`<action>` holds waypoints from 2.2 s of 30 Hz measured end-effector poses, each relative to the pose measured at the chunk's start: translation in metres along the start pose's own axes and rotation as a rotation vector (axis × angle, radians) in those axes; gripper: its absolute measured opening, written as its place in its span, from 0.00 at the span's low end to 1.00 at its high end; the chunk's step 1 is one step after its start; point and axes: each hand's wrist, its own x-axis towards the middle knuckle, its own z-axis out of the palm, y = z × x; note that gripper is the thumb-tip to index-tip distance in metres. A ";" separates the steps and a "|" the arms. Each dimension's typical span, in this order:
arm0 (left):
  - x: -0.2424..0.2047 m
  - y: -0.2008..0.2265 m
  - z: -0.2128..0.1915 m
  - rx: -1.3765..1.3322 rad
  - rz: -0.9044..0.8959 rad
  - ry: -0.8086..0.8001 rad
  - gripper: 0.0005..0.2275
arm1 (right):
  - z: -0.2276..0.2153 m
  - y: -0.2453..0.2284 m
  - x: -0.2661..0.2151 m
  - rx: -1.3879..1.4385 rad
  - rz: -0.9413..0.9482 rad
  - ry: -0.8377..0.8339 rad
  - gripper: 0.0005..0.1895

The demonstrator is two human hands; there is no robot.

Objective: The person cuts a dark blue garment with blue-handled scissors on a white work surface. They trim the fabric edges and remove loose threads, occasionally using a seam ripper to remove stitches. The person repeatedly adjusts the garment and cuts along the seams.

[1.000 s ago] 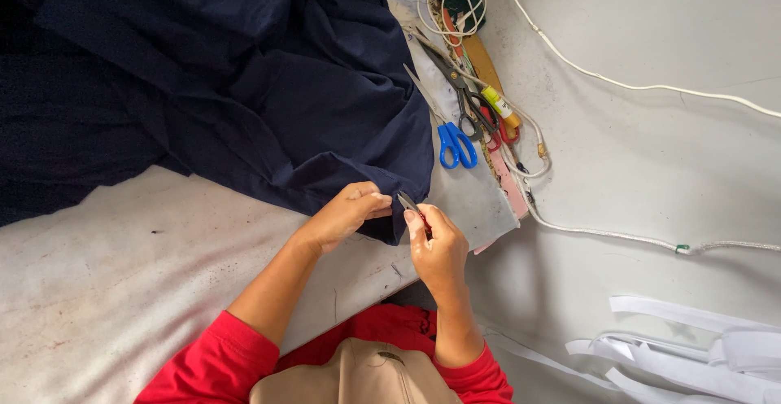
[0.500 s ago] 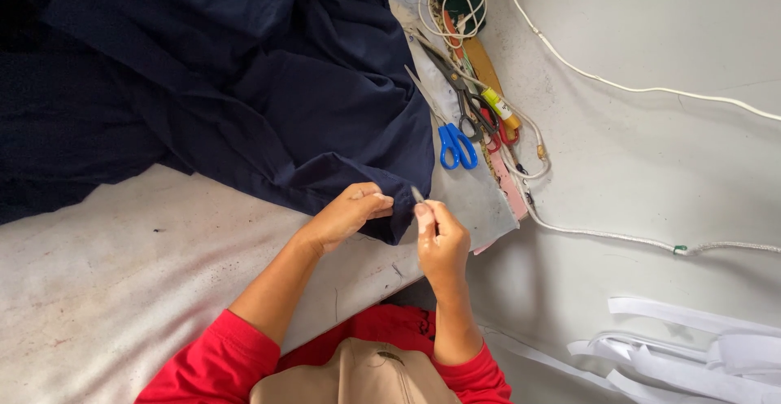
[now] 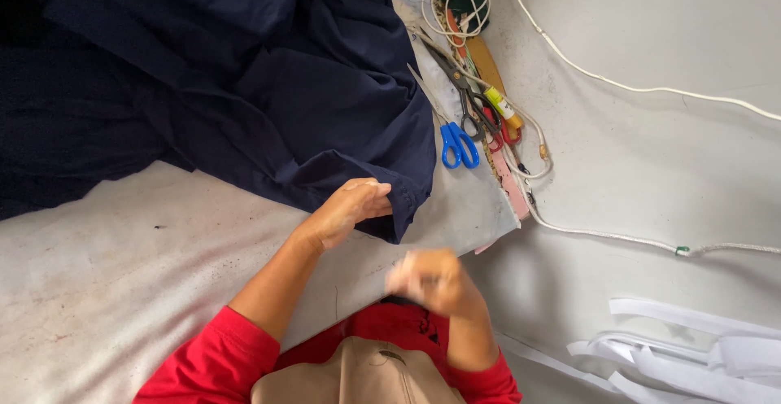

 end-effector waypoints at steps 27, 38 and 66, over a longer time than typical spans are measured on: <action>-0.019 0.027 0.011 0.192 -0.112 0.005 0.50 | -0.061 0.043 0.050 -0.871 0.777 0.533 0.07; -0.007 -0.061 0.060 -0.075 -0.189 0.001 0.46 | -0.048 0.029 0.064 -0.223 0.367 1.078 0.04; 0.006 -0.006 0.016 -0.451 0.406 0.387 0.25 | -0.040 0.106 0.013 -0.339 0.497 1.361 0.09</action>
